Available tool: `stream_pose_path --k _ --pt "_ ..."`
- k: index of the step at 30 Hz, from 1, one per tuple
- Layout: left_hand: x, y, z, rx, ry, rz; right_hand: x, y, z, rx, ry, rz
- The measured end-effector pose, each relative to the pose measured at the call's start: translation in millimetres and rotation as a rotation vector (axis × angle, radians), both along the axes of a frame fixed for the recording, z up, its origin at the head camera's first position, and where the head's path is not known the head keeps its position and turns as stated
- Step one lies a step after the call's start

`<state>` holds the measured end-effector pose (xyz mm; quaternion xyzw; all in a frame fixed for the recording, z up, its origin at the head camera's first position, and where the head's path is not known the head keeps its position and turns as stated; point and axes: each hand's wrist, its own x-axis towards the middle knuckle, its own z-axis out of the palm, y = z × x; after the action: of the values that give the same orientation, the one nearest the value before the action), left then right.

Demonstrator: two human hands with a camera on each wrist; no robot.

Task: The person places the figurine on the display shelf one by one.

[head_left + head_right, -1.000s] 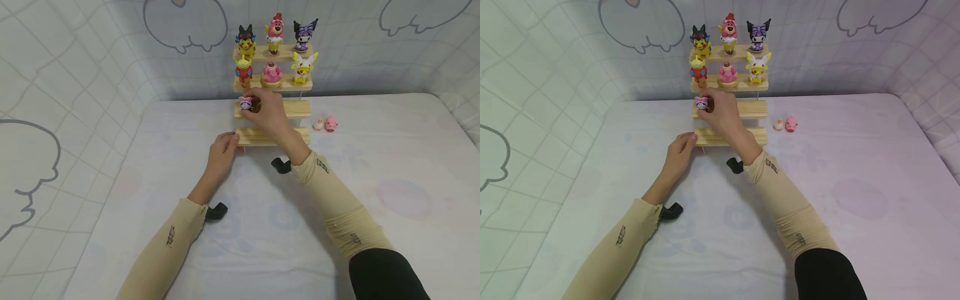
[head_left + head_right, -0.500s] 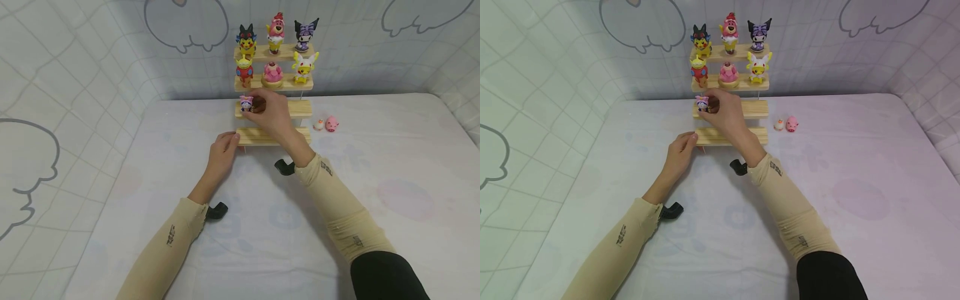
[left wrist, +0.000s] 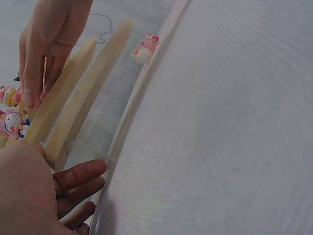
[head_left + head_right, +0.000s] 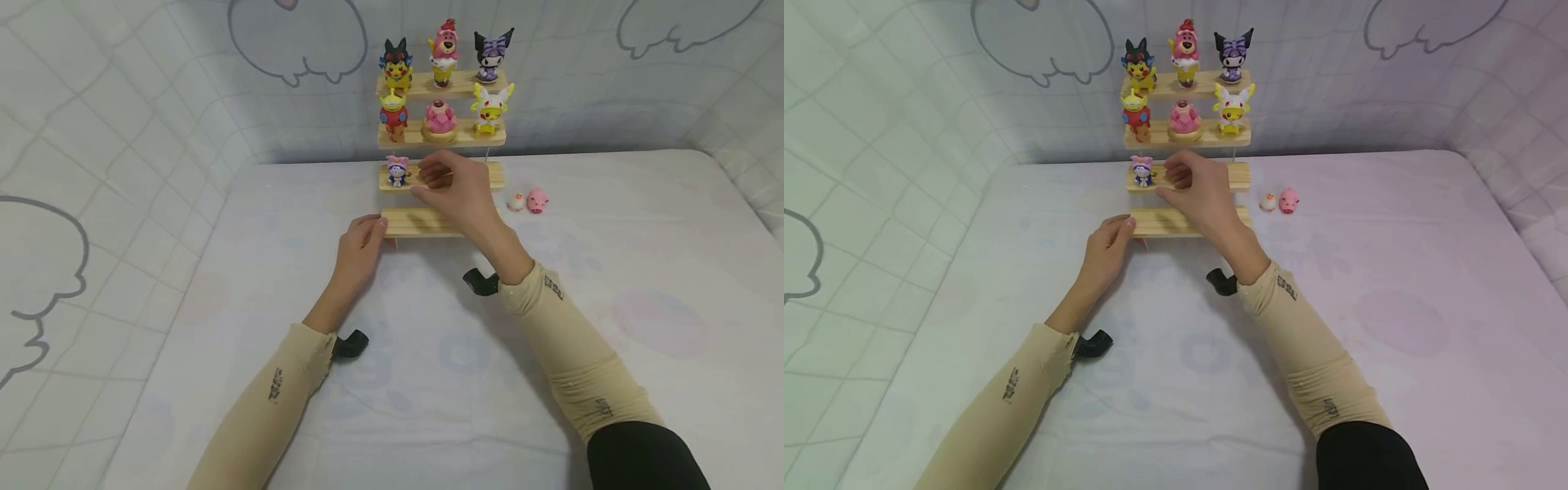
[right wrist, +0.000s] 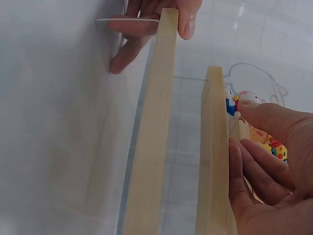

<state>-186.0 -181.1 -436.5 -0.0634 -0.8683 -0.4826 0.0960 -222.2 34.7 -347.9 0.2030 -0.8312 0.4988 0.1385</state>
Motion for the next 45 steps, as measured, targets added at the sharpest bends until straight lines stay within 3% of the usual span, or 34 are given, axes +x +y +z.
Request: stream_pose_path --k 10,17,24,28,34,39,45 --pt "0.0 2 1.6 0.006 -0.022 -0.007 5.1 19 2.6 0.033 -0.031 -0.054" --pt "0.9 1 0.5 -0.007 -0.056 0.007 6.0 51 -2.6 0.040 0.031 -0.086" --pt "0.3 0 -0.1 -0.007 -0.054 0.010 6.9 86 -2.9 0.125 0.113 -0.148" --pt "-0.1 0 -0.3 -0.011 -0.045 0.010 6.6 108 -2.4 0.121 0.114 -0.204" --pt "0.3 0 0.2 -0.010 -0.033 0.007 5.3 132 2.4 0.108 0.065 -0.313" --pt "1.2 0 0.7 -0.013 -0.039 0.008 1.6 146 0.8 0.119 -0.006 -0.339" --pt "2.6 1 2.6 -0.018 -0.042 0.003 -3.3 161 -10.4 0.210 -0.195 -0.348"
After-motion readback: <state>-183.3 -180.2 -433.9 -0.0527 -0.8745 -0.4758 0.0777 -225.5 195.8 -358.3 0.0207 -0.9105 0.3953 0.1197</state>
